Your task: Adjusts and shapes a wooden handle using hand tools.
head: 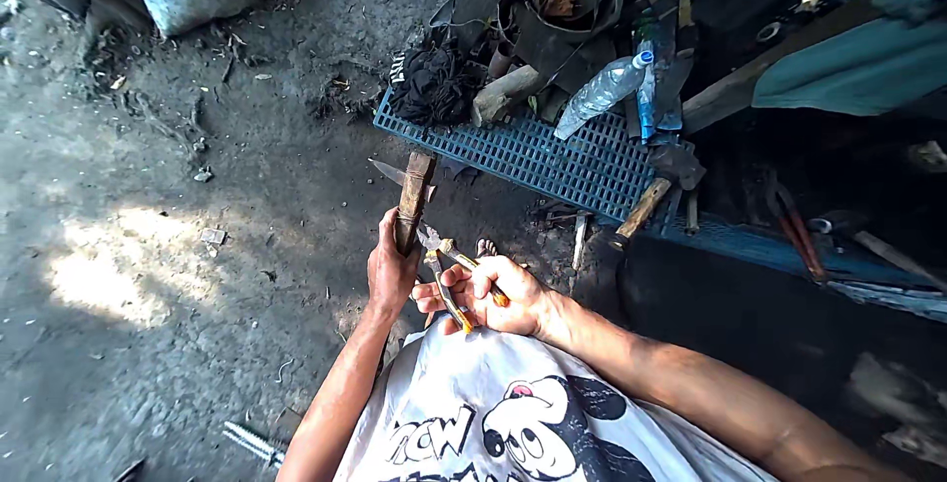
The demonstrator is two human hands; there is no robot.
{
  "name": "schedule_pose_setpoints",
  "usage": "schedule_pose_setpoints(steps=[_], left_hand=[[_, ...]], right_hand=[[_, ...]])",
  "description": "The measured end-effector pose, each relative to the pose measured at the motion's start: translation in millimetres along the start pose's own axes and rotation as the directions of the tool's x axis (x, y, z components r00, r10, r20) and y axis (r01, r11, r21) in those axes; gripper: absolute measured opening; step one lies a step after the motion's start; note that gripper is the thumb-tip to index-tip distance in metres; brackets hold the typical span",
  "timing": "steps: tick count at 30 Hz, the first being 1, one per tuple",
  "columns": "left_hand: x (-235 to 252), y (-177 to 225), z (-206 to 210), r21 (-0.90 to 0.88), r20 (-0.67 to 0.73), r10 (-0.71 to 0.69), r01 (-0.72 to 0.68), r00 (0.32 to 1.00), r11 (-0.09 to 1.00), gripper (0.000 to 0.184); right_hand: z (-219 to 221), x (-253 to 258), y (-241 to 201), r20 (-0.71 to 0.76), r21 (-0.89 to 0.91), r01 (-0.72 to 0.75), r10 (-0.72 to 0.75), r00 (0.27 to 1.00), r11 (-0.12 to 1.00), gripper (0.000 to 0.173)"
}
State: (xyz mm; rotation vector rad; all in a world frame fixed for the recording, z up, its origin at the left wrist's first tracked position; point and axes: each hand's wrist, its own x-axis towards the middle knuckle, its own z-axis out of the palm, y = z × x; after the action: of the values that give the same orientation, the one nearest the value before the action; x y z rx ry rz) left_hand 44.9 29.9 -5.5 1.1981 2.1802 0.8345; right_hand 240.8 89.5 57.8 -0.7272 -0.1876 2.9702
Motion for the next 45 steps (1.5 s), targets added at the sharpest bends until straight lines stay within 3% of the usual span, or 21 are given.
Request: schedule_pose_setpoints(steps=[5,9,13,20,23,28,32,37,45], left_hand=[[-5,-13,7,0.012,0.022,0.046,-0.046,0.999,0.999,0.07],[-12,-17,14,-0.045,-0.03,0.088,-0.089,0.996,0.995,0.07],[-4,-16,13,-0.112,-0.068,0.114,-0.121,0.991,0.986,0.072],[24,-26,-20,-0.075,0.099,0.133,-0.126,0.986,0.989,0.072],[35,-43,-41,-0.054,0.115,0.077,-0.071,0.99,0.996,0.068],[54,-76,-89,-0.323,0.079,-0.227,0.24,0.971,0.916,0.082],[46,-70,-100,-0.47,0.129,-0.231,0.265,0.964,0.842,0.082],[28,-44,-99,-0.527,0.187,-0.184,0.257,0.965,0.81,0.085],[9,-24,-100,-0.629,0.228,-0.089,0.216,0.97,0.747,0.081]], right_hand=[[-11,-3,3,-0.008,0.043,0.015,-0.015,1.0,0.999,0.032],[-4,0,10,-0.075,0.17,0.015,-0.002,0.997,0.985,0.02],[3,4,9,-0.109,0.175,0.038,-0.019,0.994,0.984,0.016],[15,10,0,-0.268,-0.024,0.046,-0.05,0.962,0.999,0.015],[16,-5,-18,-0.306,-0.304,-0.099,0.001,0.952,0.947,0.02],[-2,-26,-43,-0.406,-0.716,-0.252,-0.095,0.909,0.651,0.016],[-3,5,-52,-0.333,-0.942,-0.317,-0.191,0.924,0.108,0.03],[42,39,-50,-0.182,-0.91,-0.269,-0.278,0.943,-0.316,0.034],[60,38,-53,0.063,-0.662,-0.259,-0.396,0.916,-0.704,0.028]])
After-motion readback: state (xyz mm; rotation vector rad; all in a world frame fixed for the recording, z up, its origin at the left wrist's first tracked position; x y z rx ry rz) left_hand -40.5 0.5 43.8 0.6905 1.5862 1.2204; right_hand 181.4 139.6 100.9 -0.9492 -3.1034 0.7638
